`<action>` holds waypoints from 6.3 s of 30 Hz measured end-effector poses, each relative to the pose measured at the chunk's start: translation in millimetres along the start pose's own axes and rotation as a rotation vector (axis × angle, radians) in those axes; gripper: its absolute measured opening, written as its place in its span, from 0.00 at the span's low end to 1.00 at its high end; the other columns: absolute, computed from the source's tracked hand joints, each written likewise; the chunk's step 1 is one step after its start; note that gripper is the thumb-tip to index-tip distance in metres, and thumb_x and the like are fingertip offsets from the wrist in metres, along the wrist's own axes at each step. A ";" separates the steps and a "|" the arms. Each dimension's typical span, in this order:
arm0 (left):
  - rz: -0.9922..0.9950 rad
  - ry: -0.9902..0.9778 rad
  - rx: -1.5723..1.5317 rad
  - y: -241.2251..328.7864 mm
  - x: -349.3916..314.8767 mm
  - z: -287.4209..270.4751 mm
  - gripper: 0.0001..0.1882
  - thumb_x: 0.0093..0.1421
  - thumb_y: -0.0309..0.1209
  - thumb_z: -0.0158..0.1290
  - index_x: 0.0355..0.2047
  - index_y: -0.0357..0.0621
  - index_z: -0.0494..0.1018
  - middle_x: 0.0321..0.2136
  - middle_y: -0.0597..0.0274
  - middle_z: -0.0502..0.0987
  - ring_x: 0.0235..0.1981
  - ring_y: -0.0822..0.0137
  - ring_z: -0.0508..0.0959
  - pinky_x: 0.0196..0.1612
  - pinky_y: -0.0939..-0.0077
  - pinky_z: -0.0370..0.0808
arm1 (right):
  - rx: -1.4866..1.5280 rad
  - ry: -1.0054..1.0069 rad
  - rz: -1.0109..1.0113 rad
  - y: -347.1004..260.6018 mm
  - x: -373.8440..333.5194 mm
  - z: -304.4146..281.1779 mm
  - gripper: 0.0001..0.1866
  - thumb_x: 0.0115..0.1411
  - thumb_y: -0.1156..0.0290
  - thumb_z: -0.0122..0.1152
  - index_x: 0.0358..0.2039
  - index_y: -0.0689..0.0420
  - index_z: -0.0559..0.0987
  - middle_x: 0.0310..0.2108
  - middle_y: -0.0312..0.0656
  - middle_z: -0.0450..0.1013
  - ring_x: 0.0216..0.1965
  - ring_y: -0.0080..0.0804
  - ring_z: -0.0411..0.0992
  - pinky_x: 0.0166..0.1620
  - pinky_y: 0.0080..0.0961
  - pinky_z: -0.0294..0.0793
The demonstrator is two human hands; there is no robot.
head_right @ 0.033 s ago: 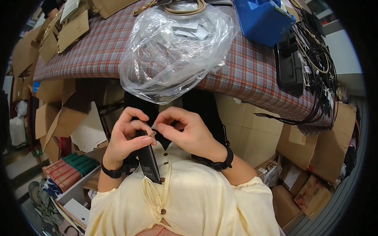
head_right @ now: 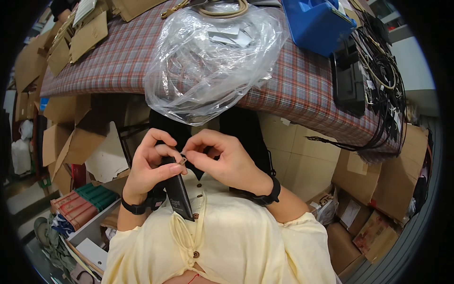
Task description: The recorder is assembling small black leather tags, attaching ribbons and plastic components in a workshop environment.
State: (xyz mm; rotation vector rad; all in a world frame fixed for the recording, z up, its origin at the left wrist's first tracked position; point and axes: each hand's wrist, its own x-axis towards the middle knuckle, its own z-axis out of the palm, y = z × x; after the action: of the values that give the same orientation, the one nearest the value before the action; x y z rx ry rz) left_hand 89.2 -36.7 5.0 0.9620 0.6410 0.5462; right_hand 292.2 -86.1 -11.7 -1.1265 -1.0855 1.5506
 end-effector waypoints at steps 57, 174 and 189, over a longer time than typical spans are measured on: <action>-0.220 -0.029 0.365 -15.6 21.1 -15.2 0.07 0.55 0.28 0.58 0.31 0.36 0.77 0.28 0.67 0.78 0.29 0.79 0.75 0.33 0.85 0.71 | -0.069 0.084 -0.129 41.2 -14.0 -2.6 0.07 0.59 0.76 0.60 0.38 0.61 0.78 0.35 0.37 0.72 0.34 0.22 0.72 0.37 0.18 0.70; -0.058 0.059 0.558 -51.4 2.9 -38.6 0.06 0.57 0.29 0.56 0.33 0.40 0.74 0.24 0.66 0.75 0.24 0.77 0.73 0.28 0.83 0.68 | -0.020 -0.089 0.259 61.5 -2.7 3.2 0.10 0.60 0.68 0.60 0.37 0.61 0.77 0.29 0.32 0.75 0.30 0.15 0.71 0.35 0.16 0.72; 0.099 0.131 0.730 -60.4 -0.4 -28.8 0.05 0.58 0.27 0.55 0.31 0.37 0.73 0.26 0.62 0.74 0.26 0.70 0.74 0.30 0.80 0.69 | 0.208 -0.063 0.449 62.7 1.0 -1.3 0.08 0.58 0.72 0.64 0.35 0.63 0.80 0.30 0.36 0.77 0.32 0.19 0.75 0.38 0.17 0.76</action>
State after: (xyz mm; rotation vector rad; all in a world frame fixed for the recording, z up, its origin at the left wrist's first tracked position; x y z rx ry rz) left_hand 76.9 -48.8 -59.7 1.6583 0.9415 0.4682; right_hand 282.8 -97.7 -72.6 -1.2372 -0.7159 2.0080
